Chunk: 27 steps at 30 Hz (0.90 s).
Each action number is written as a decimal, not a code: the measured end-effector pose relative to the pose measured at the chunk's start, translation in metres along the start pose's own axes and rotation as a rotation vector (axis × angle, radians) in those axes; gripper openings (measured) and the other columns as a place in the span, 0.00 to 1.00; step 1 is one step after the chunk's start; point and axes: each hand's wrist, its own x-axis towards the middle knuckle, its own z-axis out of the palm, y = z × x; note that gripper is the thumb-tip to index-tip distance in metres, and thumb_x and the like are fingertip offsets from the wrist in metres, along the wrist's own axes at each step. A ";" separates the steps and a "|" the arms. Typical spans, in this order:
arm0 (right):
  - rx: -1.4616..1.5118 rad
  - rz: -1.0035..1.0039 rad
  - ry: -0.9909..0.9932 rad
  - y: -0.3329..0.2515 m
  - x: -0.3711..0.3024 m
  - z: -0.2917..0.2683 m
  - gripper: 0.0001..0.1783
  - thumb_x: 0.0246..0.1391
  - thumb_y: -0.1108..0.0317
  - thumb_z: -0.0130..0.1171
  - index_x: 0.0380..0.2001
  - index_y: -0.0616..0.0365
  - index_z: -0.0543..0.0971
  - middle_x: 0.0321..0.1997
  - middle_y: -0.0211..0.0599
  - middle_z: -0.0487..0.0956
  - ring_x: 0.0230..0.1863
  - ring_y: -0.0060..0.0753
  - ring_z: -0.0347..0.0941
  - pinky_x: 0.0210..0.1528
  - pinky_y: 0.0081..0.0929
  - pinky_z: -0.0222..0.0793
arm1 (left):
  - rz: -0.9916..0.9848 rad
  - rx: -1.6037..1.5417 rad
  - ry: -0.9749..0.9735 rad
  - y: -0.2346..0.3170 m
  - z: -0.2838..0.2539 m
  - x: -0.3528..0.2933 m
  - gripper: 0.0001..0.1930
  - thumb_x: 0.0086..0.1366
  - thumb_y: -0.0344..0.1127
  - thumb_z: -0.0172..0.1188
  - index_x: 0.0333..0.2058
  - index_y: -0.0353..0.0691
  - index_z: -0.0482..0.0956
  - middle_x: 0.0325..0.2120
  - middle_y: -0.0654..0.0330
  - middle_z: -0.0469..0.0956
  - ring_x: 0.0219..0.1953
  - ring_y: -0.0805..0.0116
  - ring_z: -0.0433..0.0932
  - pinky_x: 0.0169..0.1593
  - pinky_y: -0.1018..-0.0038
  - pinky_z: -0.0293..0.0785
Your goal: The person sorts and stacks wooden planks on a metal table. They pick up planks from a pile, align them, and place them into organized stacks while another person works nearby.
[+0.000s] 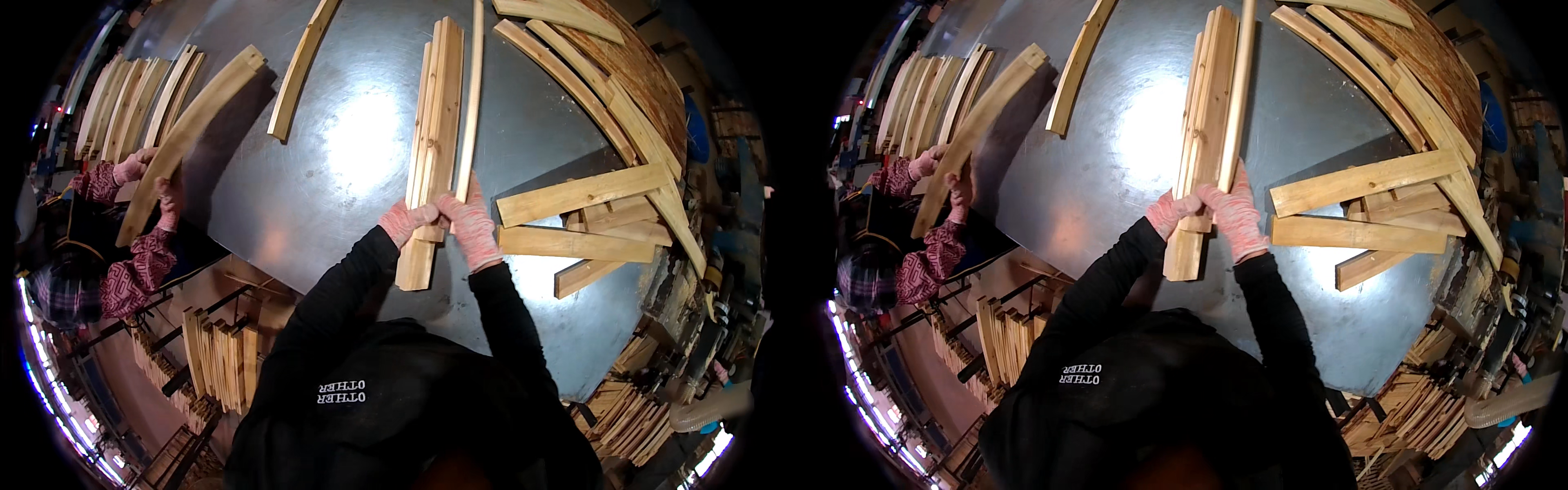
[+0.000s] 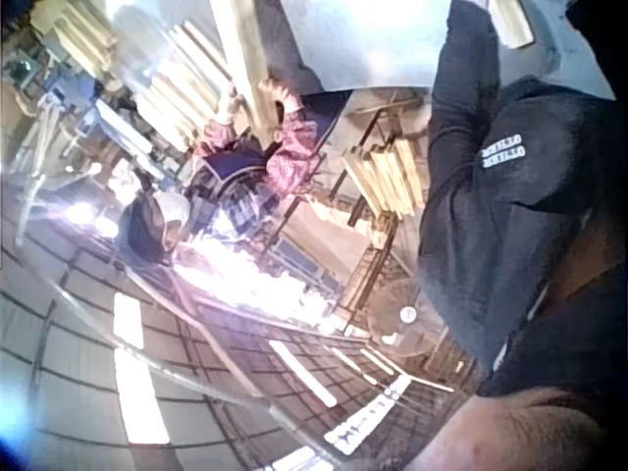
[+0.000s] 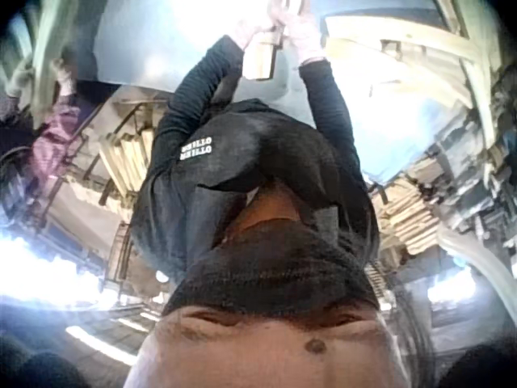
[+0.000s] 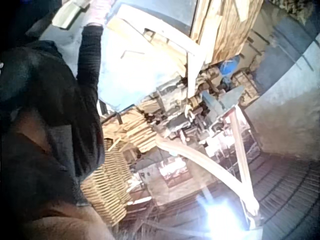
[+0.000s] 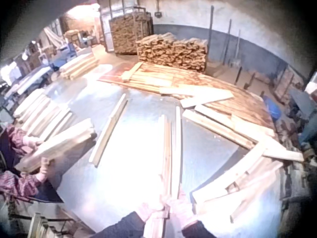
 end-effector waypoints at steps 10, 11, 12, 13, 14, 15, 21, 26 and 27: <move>-0.325 -0.046 -0.169 0.022 -0.008 -0.035 0.50 0.49 0.57 0.71 0.68 0.68 0.57 0.57 0.47 0.77 0.54 0.39 0.76 0.54 0.27 0.74 | -0.105 0.452 0.226 -0.006 0.036 -0.033 0.32 0.58 0.43 0.72 0.56 0.35 0.70 0.39 0.58 0.80 0.39 0.70 0.78 0.45 0.72 0.77; -0.191 0.039 -0.162 0.015 -0.023 -0.038 0.41 0.51 0.58 0.67 0.63 0.68 0.64 0.52 0.48 0.79 0.52 0.43 0.78 0.53 0.28 0.75 | -0.135 0.404 0.198 -0.002 0.024 -0.038 0.29 0.60 0.45 0.71 0.54 0.36 0.72 0.40 0.62 0.78 0.41 0.72 0.76 0.48 0.72 0.76; -0.001 0.148 -0.276 0.015 -0.028 -0.054 0.39 0.51 0.59 0.66 0.61 0.69 0.66 0.50 0.48 0.79 0.50 0.44 0.78 0.53 0.32 0.75 | -0.125 0.271 0.159 0.003 0.010 -0.044 0.27 0.62 0.46 0.69 0.53 0.35 0.73 0.39 0.62 0.79 0.40 0.72 0.76 0.47 0.73 0.76; 0.189 0.256 -0.388 0.016 -0.030 -0.067 0.36 0.51 0.60 0.65 0.59 0.69 0.69 0.47 0.48 0.79 0.48 0.45 0.79 0.53 0.35 0.76 | -0.116 0.137 0.119 0.009 -0.003 -0.047 0.25 0.64 0.47 0.67 0.52 0.35 0.74 0.39 0.62 0.79 0.39 0.73 0.76 0.46 0.73 0.76; 0.422 0.241 -0.527 0.020 -0.034 -0.066 0.35 0.51 0.58 0.64 0.57 0.70 0.70 0.47 0.49 0.79 0.49 0.48 0.78 0.54 0.42 0.75 | -0.089 0.337 0.146 0.015 -0.012 -0.045 0.25 0.66 0.47 0.65 0.52 0.34 0.74 0.39 0.63 0.79 0.40 0.74 0.76 0.47 0.73 0.76; 0.457 0.200 -0.555 0.021 -0.041 -0.061 0.37 0.50 0.55 0.65 0.57 0.71 0.69 0.48 0.50 0.79 0.49 0.50 0.78 0.55 0.44 0.74 | -0.057 0.537 0.181 0.024 -0.022 -0.041 0.24 0.68 0.47 0.63 0.52 0.34 0.73 0.39 0.64 0.79 0.41 0.75 0.76 0.47 0.73 0.76; -0.705 0.057 -0.196 0.047 -0.039 -0.046 0.31 0.53 0.53 0.67 0.52 0.67 0.74 0.42 0.43 0.81 0.44 0.36 0.79 0.47 0.32 0.75 | -0.156 0.912 0.394 0.028 -0.041 -0.001 0.52 0.55 0.66 0.65 0.62 0.24 0.62 0.52 0.37 0.75 0.56 0.46 0.74 0.61 0.62 0.69; -0.266 0.081 -0.129 0.070 -0.038 -0.031 0.22 0.62 0.57 0.59 0.52 0.62 0.74 0.42 0.45 0.81 0.43 0.38 0.79 0.44 0.33 0.75 | -0.332 1.314 0.515 0.047 0.014 -0.015 0.57 0.53 0.62 0.68 0.69 0.29 0.49 0.61 0.35 0.66 0.62 0.42 0.68 0.65 0.60 0.65; 0.006 0.200 -0.102 0.061 -0.044 -0.033 0.20 0.63 0.59 0.56 0.52 0.59 0.74 0.42 0.46 0.81 0.43 0.39 0.80 0.44 0.34 0.76 | -0.279 1.270 0.517 0.041 0.007 -0.013 0.58 0.53 0.59 0.69 0.69 0.28 0.47 0.61 0.34 0.66 0.62 0.42 0.68 0.65 0.61 0.65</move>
